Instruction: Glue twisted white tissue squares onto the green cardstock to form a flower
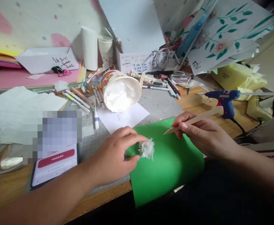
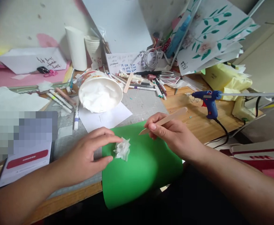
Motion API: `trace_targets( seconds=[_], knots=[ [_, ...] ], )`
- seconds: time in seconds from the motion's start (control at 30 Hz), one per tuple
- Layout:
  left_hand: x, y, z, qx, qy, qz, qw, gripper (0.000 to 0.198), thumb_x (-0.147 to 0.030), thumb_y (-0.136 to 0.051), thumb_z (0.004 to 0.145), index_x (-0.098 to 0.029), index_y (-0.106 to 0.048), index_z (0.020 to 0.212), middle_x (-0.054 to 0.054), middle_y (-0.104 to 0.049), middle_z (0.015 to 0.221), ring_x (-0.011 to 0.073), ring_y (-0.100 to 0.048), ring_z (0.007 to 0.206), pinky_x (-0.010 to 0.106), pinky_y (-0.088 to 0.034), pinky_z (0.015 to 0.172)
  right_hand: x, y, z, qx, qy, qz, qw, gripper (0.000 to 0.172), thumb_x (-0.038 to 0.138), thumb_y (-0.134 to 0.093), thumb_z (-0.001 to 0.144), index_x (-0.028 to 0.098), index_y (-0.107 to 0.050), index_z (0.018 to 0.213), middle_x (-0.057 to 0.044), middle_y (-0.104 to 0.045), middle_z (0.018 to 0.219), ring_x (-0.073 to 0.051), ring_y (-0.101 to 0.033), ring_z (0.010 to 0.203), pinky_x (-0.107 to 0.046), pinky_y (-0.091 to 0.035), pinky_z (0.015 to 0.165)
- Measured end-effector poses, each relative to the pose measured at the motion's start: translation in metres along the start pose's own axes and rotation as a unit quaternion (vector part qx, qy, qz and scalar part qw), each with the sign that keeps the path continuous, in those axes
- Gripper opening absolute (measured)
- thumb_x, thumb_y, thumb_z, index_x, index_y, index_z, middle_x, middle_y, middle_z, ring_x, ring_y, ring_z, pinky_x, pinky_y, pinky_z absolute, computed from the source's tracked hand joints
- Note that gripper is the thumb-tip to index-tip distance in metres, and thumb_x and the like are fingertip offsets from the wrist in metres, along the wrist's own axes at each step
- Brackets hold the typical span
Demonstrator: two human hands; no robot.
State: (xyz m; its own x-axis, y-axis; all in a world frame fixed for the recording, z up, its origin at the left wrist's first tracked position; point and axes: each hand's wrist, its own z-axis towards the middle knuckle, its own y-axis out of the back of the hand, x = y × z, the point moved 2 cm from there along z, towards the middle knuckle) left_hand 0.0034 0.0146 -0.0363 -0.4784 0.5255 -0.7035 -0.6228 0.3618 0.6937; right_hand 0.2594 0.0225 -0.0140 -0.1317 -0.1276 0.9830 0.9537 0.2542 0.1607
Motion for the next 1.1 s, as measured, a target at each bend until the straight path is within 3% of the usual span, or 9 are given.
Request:
trace_targets(
  seconds=[0.13,0.27,0.4,0.5,0.7,0.87,0.93,1.03,1.1],
  knots=[
    [-0.003,0.002,0.000,0.025,0.007,0.033,0.999,0.038,-0.010,-0.063,0.079,-0.022,-0.068,0.115,0.006,-0.065,0.111,0.0245,-0.062,0.106,0.045,-0.051,0.095,-0.002,0.004,-0.007,0.066,-0.011,-0.062,0.996,0.023,0.040,-0.069,0.093,0.018,-0.076,0.089,-0.006,-0.072,0.080,-0.016,-0.065,0.073,-0.026,-0.054,0.066],
    [0.001,0.000,-0.003,0.017,0.013,0.044,0.999,0.047,-0.018,-0.069,0.082,-0.026,-0.059,0.127,0.006,-0.060,0.121,0.0255,-0.058,0.114,0.045,-0.050,0.100,-0.005,0.006,-0.012,0.086,0.010,-0.095,0.992,0.024,0.037,-0.062,0.098,0.017,-0.074,0.093,-0.007,-0.073,0.079,-0.016,-0.068,0.072,-0.026,-0.056,0.065],
    [0.003,-0.002,-0.006,0.027,-0.026,0.085,0.996,0.053,-0.022,-0.069,0.086,-0.033,-0.056,0.136,0.007,-0.053,0.129,0.0253,-0.057,0.111,0.045,-0.051,0.099,-0.003,0.001,-0.026,0.192,0.179,-0.167,0.950,0.023,0.022,-0.056,0.101,0.015,-0.070,0.118,-0.014,-0.077,0.107,-0.020,-0.071,0.100,-0.033,-0.057,0.087],
    [0.001,-0.002,-0.008,0.047,-0.044,0.120,0.991,0.050,-0.022,-0.067,0.089,-0.038,-0.059,0.136,0.007,-0.049,0.136,0.0228,-0.057,0.102,0.045,-0.053,0.094,-0.002,-0.002,-0.036,0.249,0.236,-0.201,0.917,0.028,0.018,-0.057,0.100,0.014,-0.067,0.126,-0.015,-0.075,0.113,-0.020,-0.069,0.106,-0.037,-0.053,0.099],
    [0.001,0.001,-0.007,0.059,-0.018,0.124,0.990,0.061,-0.027,-0.068,0.090,-0.034,-0.046,0.146,0.008,-0.054,0.138,0.0286,-0.055,0.123,0.050,-0.049,0.106,-0.012,0.016,-0.035,0.164,0.214,-0.274,0.923,0.034,0.017,-0.051,0.102,0.016,-0.062,0.134,-0.016,-0.073,0.118,-0.022,-0.068,0.108,-0.036,-0.057,0.091],
    [0.002,0.002,-0.002,0.040,0.028,0.140,0.989,0.057,-0.031,-0.069,0.089,-0.030,-0.048,0.142,0.010,-0.059,0.134,0.0286,-0.062,0.116,0.048,-0.056,0.097,-0.019,0.034,-0.033,0.149,0.216,-0.381,0.886,0.040,0.014,-0.048,0.101,0.019,-0.059,0.139,-0.017,-0.071,0.129,-0.029,-0.067,0.120,-0.048,-0.057,0.098],
    [-0.006,0.005,-0.004,-0.004,0.021,0.166,0.986,0.048,-0.027,-0.067,0.090,-0.028,-0.052,0.136,0.010,-0.062,0.127,0.0262,-0.065,0.108,0.044,-0.059,0.091,-0.020,0.033,-0.036,0.169,0.230,-0.419,0.862,0.039,0.012,-0.049,0.098,0.014,-0.061,0.136,-0.020,-0.068,0.134,-0.033,-0.063,0.128,-0.053,-0.055,0.101],
    [-0.033,0.002,-0.015,-0.099,-0.061,0.235,0.965,0.032,-0.014,-0.060,0.091,-0.024,-0.059,0.121,0.009,-0.068,0.110,0.0247,-0.067,0.101,0.042,-0.058,0.090,-0.025,0.027,-0.041,0.183,0.244,-0.481,0.822,0.041,0.006,-0.049,0.096,0.010,-0.063,0.134,-0.021,-0.063,0.141,-0.038,-0.056,0.135,-0.059,-0.053,0.104],
    [-0.055,-0.012,-0.024,-0.077,-0.170,0.252,0.949,0.033,-0.007,-0.058,0.089,-0.022,-0.061,0.119,0.008,-0.072,0.105,0.0230,-0.067,0.100,0.040,-0.056,0.095,-0.028,0.023,-0.042,0.175,0.255,-0.501,0.808,0.037,0.008,-0.050,0.097,0.009,-0.064,0.132,-0.021,-0.062,0.142,-0.038,-0.057,0.135,-0.059,-0.054,0.104]
  ],
)
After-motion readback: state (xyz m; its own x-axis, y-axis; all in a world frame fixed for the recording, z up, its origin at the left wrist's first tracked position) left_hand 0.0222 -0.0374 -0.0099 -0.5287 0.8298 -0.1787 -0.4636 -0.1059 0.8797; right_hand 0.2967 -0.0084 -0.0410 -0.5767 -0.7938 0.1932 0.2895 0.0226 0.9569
